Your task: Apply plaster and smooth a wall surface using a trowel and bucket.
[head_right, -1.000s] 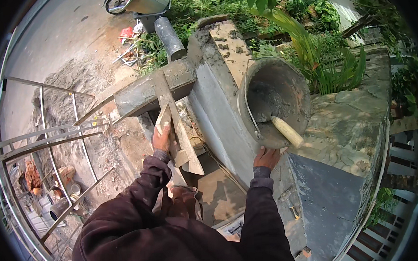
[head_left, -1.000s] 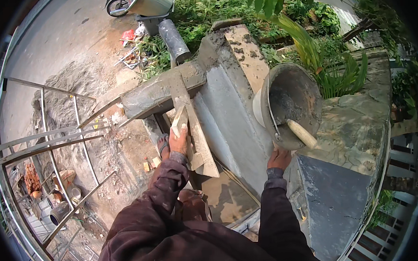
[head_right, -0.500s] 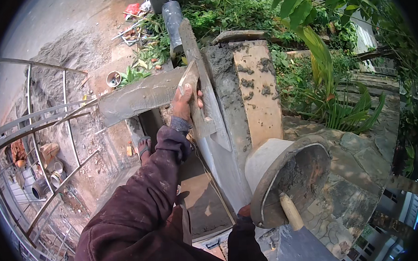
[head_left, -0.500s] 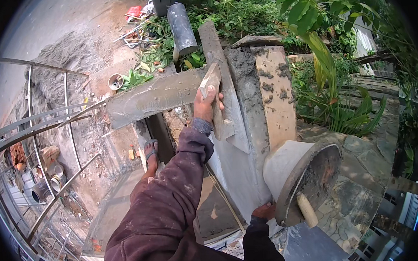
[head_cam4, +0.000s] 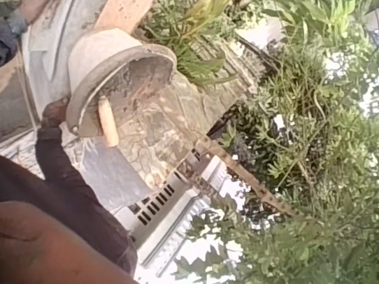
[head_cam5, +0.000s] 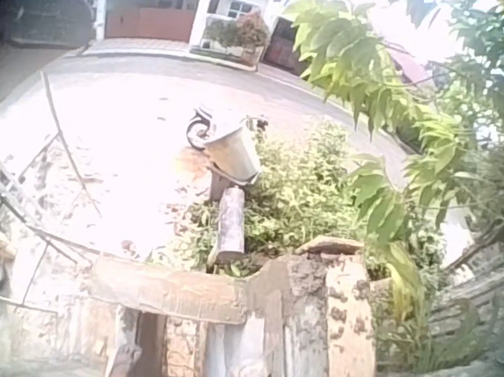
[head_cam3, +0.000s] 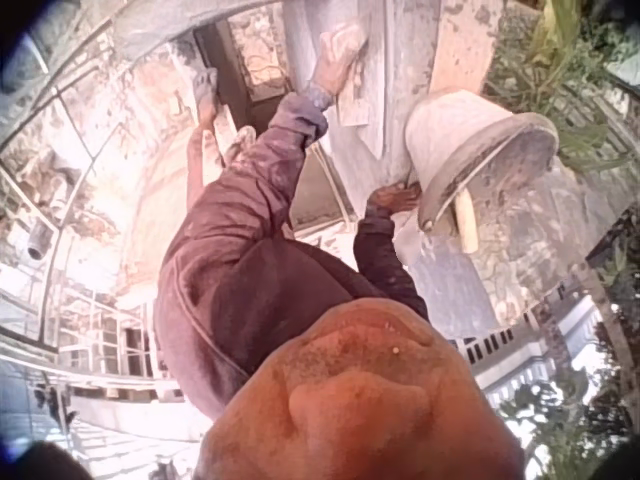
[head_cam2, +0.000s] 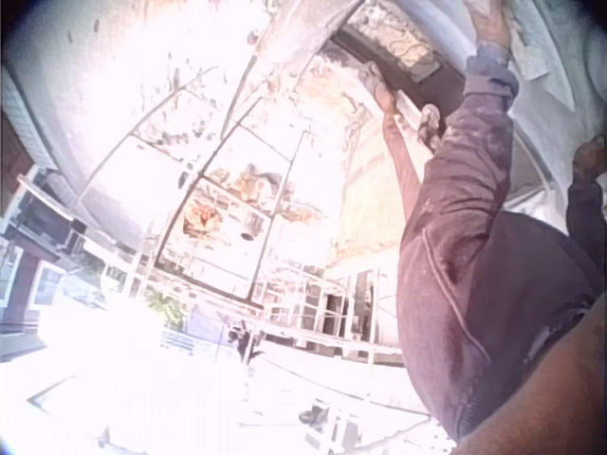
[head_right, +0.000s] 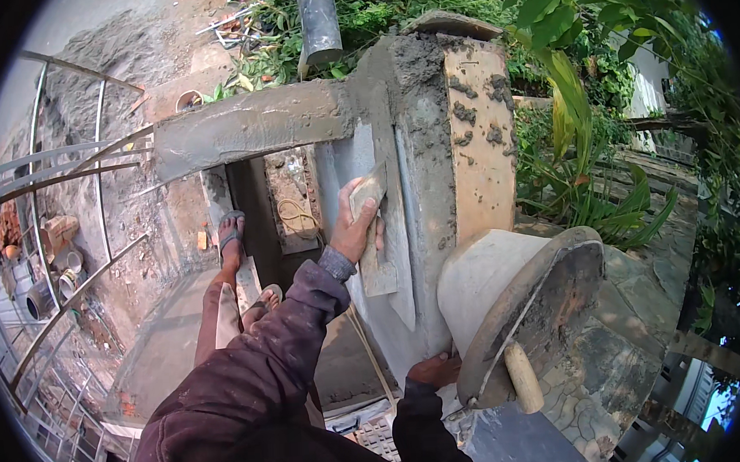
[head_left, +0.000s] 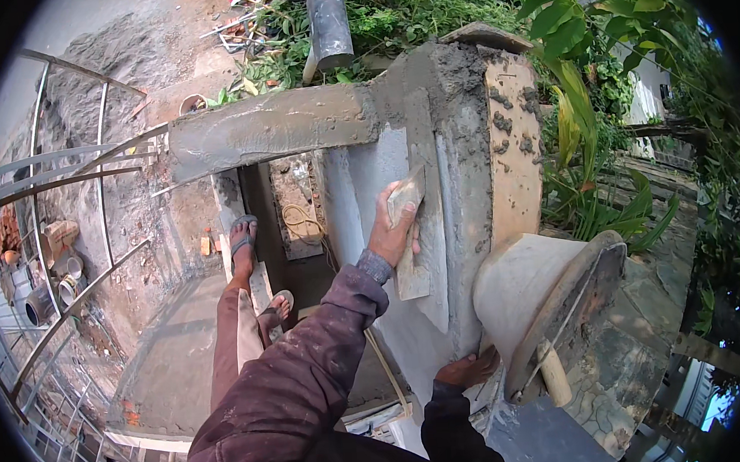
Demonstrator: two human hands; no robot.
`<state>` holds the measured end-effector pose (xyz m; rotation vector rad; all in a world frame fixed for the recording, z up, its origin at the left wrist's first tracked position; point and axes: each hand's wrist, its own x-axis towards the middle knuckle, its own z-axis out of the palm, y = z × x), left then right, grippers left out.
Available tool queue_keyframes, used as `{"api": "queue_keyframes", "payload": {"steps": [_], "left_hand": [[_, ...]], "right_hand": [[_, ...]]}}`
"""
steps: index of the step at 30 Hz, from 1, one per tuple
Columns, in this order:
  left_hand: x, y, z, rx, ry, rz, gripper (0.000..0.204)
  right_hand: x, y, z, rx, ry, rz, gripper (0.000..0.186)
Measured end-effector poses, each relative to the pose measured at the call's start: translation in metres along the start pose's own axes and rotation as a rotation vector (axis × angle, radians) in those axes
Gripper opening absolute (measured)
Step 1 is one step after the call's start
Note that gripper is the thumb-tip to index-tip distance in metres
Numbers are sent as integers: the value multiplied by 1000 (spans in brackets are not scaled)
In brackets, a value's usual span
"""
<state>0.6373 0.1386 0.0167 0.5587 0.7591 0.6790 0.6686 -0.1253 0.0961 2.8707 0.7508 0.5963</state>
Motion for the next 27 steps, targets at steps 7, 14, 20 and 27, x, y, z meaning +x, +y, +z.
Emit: {"api": "queue_keyframes", "payload": {"steps": [7, 14, 20, 27], "left_hand": [[-73, -81, -35, -185, 263, -369, 53], [5, 23, -64, -139, 183, 59, 55], [91, 80, -37, -24, 146, 297, 51], [72, 61, -2, -20, 147, 345, 47]], "right_hand": [[-8, 22, 5, 101, 6, -252, 46], [-5, 26, 4, 140, 19, -253, 48], [-6, 22, 2, 140, -32, -217, 50], [-4, 29, 5, 172, -51, -228, 51]]}}
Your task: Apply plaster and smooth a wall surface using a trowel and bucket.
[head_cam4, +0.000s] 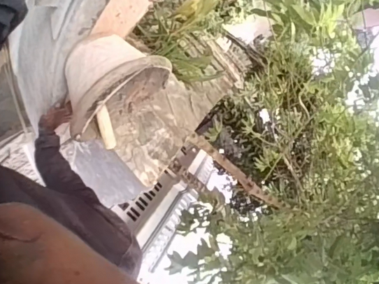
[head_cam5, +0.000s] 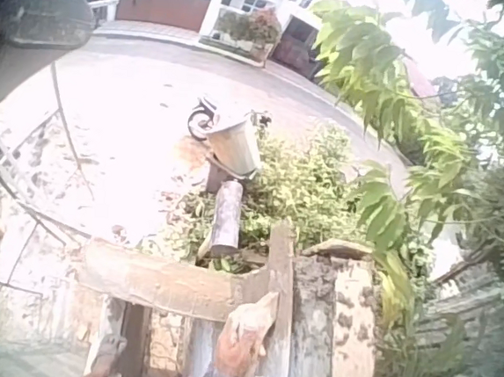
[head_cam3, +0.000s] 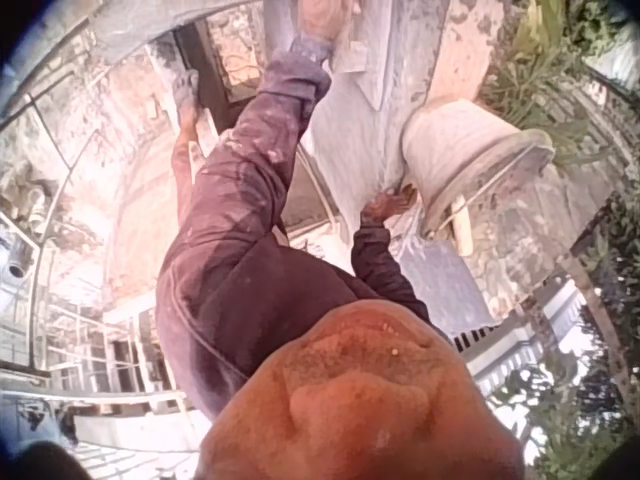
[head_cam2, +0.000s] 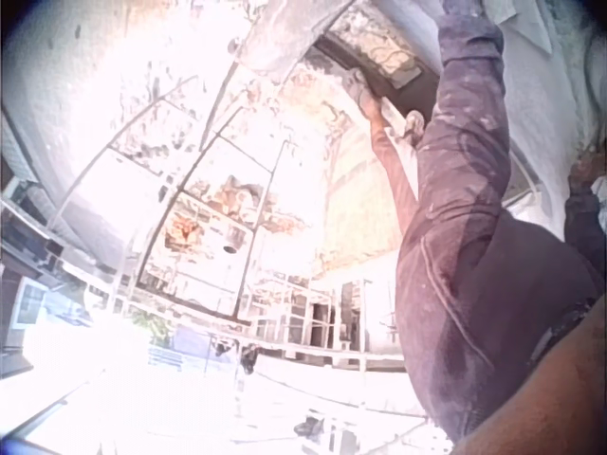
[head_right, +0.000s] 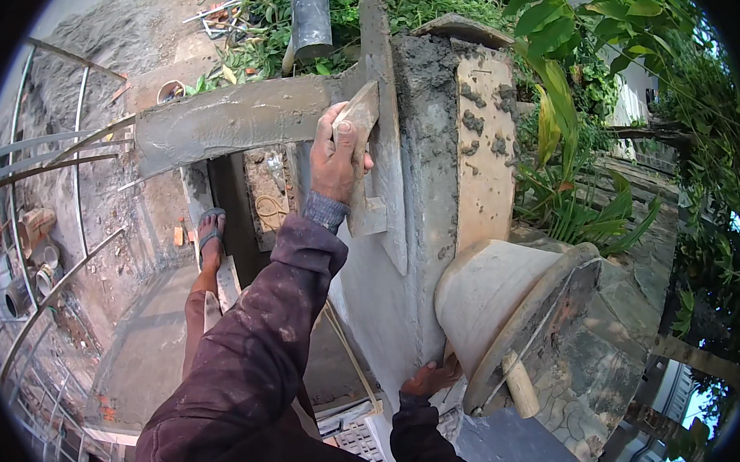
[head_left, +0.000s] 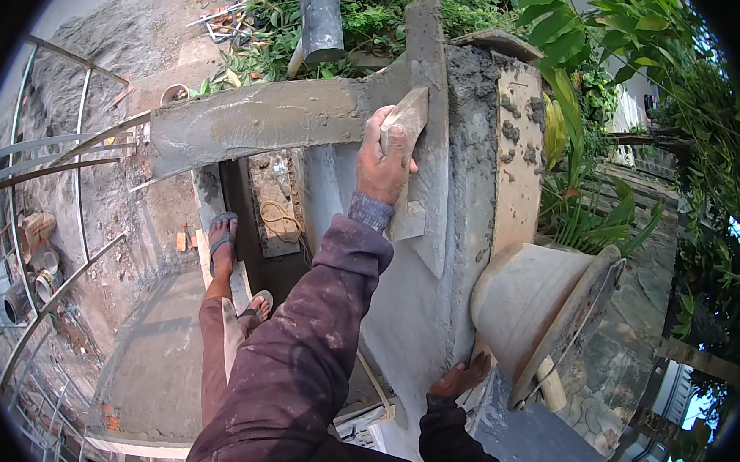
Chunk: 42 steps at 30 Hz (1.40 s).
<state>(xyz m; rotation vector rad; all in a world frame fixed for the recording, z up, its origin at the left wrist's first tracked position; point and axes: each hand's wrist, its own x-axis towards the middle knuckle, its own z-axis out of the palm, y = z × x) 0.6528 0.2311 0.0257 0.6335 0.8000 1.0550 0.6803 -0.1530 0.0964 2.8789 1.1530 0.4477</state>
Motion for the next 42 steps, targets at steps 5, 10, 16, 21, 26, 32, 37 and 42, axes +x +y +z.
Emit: {"api": "queue_keyframes", "payload": {"steps": [5, 10, 16, 21, 26, 32, 37, 42], "left_hand": [[-49, -5, 3, 112, 14, 33, 47], [-102, -32, -2, 317, -87, 149, 48], [-95, -49, -9, 313, -74, 91, 45], [-114, -57, -24, 169, -113, -188, 43], [-193, -93, -45, 239, 11, -396, 43], [-86, -26, -14, 282, -11, 15, 44], [-38, -32, -7, 373, -46, 179, 43], [-154, -96, -34, 227, 30, -411, 41]], "right_hand": [[0, -6, 1, 47, -12, 100, 59], [5, -13, -6, 21, -44, -71, 50], [-5, 4, 5, 81, -35, 69, 50], [1, -5, 1, 69, -15, 24, 51], [-5, 9, 10, -26, -3, 26, 50], [-8, 7, 8, 57, 27, 26, 50], [-4, 6, 11, 50, 9, -3, 52], [-4, 2, 7, 99, 29, 22, 55]]}}
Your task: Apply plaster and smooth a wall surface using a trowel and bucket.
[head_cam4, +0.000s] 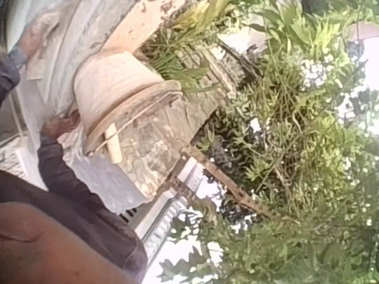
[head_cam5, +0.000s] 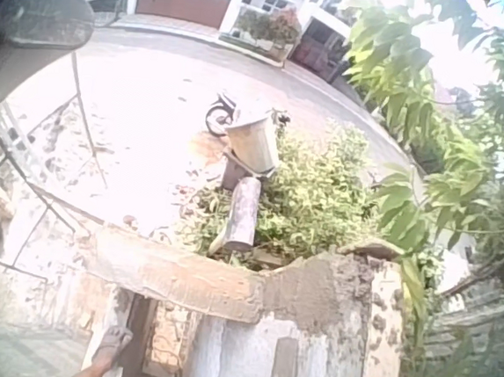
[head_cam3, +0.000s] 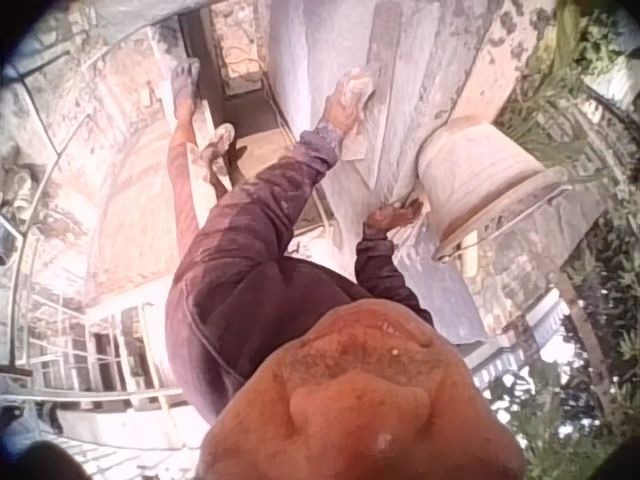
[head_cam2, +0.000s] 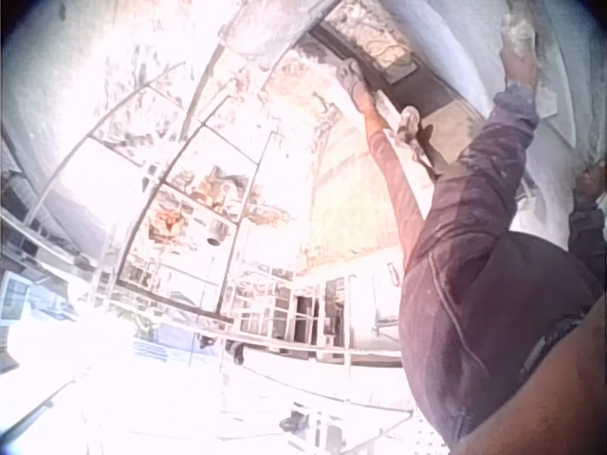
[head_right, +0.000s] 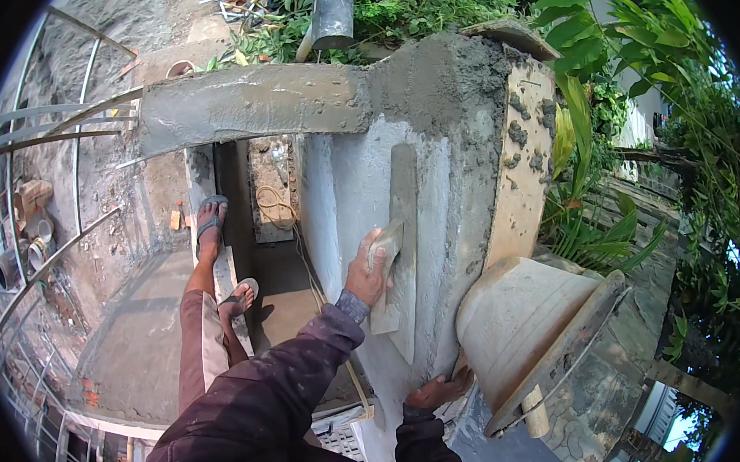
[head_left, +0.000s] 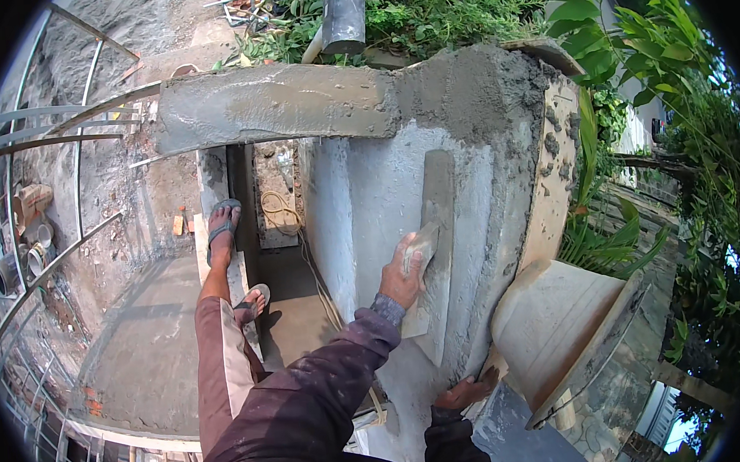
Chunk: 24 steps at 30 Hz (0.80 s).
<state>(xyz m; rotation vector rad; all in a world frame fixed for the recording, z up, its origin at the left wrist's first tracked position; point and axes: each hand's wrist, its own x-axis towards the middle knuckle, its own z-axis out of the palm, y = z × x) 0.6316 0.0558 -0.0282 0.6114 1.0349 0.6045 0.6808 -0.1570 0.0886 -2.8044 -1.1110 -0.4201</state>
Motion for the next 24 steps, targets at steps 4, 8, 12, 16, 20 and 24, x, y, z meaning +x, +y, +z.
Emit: {"api": "queue_keyframes", "payload": {"steps": [4, 8, 12, 16, 20, 24], "left_hand": [[-34, -20, -2, -23, 75, -27, 42], [60, 91, -3, -33, 144, 360, 43], [149, 164, -7, -10, 87, 449, 42], [134, 116, -3, -24, 38, 254, 40], [51, 1, -13, -69, 29, -92, 41], [-6, -29, -25, -78, 42, -291, 43]], "right_hand": [[1, 3, -3, -74, -46, 28, 53], [1, 1, -4, -135, -1, 15, 53], [1, -14, -3, -83, -9, 8, 53], [7, -16, -5, -70, -51, 79, 54], [4, -14, -5, -51, -56, 26, 54], [6, -14, -5, -70, -106, 79, 55]]}}
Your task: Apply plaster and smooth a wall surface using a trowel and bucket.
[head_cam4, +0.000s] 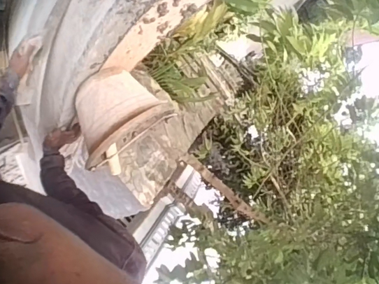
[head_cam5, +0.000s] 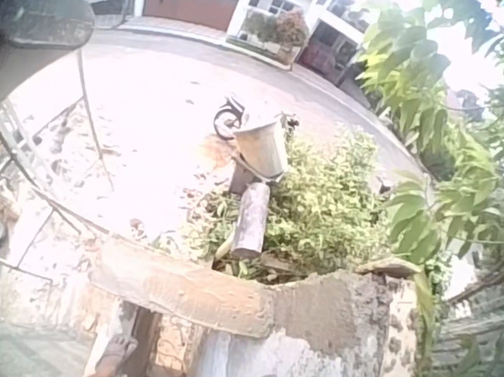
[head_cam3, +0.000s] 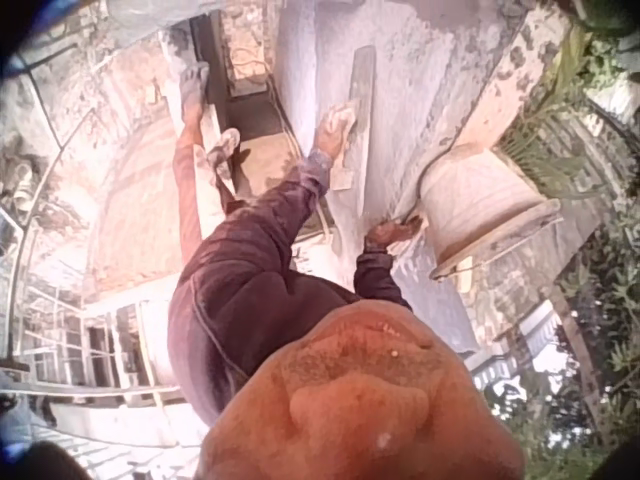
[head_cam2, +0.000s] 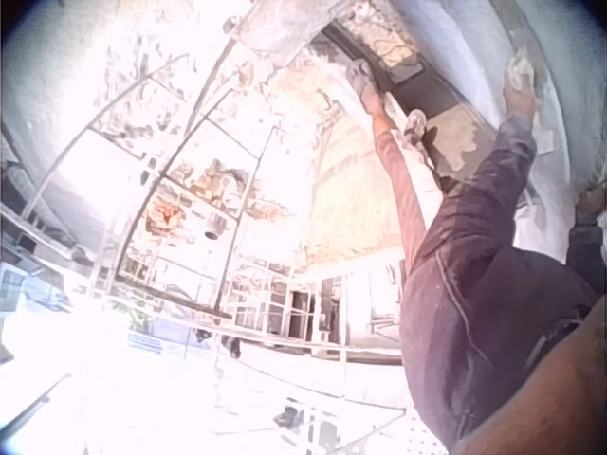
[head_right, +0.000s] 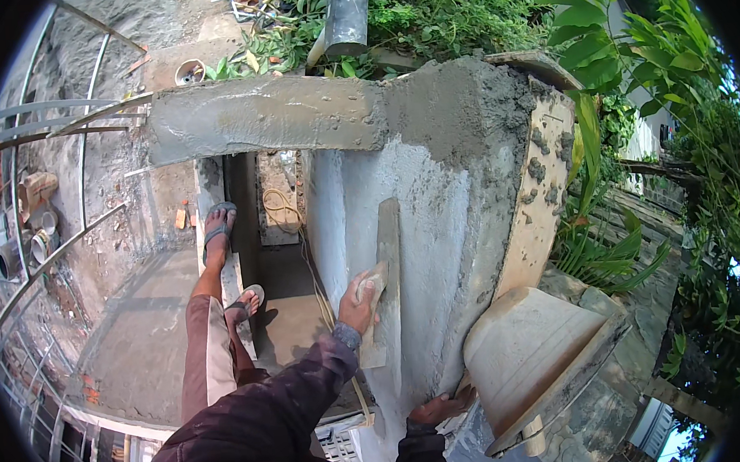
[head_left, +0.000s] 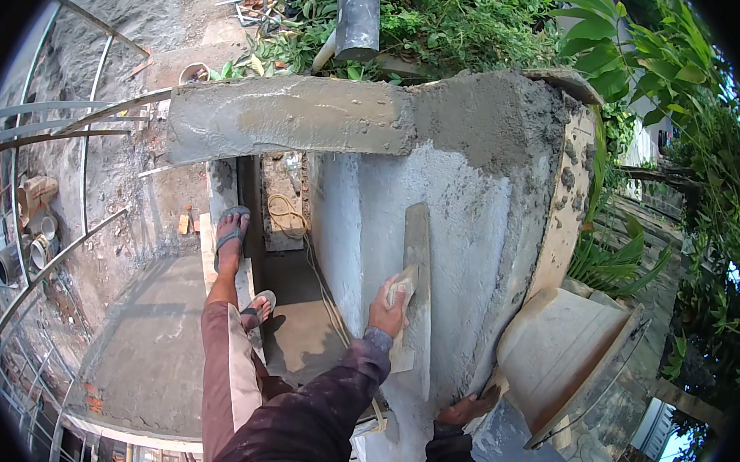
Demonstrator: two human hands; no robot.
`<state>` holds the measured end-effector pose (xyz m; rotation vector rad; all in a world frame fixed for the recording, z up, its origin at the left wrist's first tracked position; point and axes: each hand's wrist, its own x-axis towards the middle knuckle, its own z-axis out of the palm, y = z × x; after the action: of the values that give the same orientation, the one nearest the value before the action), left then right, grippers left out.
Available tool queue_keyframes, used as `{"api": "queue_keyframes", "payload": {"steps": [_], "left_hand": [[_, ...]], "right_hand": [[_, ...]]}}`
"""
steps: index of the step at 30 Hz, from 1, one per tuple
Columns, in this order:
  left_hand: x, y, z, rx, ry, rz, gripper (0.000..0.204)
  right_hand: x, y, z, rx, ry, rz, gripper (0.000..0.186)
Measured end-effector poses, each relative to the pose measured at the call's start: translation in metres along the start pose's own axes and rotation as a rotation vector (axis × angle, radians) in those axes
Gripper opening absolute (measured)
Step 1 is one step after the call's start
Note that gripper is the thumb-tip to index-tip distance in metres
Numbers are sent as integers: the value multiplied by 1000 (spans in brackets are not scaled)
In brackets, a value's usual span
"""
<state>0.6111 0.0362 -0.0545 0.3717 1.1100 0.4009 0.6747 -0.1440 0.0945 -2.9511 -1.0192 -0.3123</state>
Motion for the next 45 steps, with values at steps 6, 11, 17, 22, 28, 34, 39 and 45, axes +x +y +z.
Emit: {"api": "queue_keyframes", "payload": {"steps": [6, 11, 17, 22, 28, 34, 39, 45], "left_hand": [[102, 182, 19, -37, 17, 605, 46], [121, 218, 36, 114, 11, 596, 43], [44, 43, 18, 57, 34, 213, 42], [27, 43, 14, -19, 7, 292, 45], [142, 203, 18, 36, 39, 546, 42], [119, 84, 3, -189, -19, 226, 37], [14, 7, 10, -71, -1, 65, 39], [39, 103, -7, 462, 232, 564, 46]], "right_hand": [[-3, 0, -3, -35, -17, -18, 56], [-1, -3, 0, 18, -7, -3, 57], [-3, 10, 3, 11, -5, -15, 57], [-7, 26, 7, 23, 61, -24, 57], [-7, 5, -2, -25, -38, 16, 56], [-2, -11, -3, 32, -17, 28, 57], [-4, 7, 2, 1, 40, -14, 55], [-3, 16, -1, -9, 49, -61, 54]]}}
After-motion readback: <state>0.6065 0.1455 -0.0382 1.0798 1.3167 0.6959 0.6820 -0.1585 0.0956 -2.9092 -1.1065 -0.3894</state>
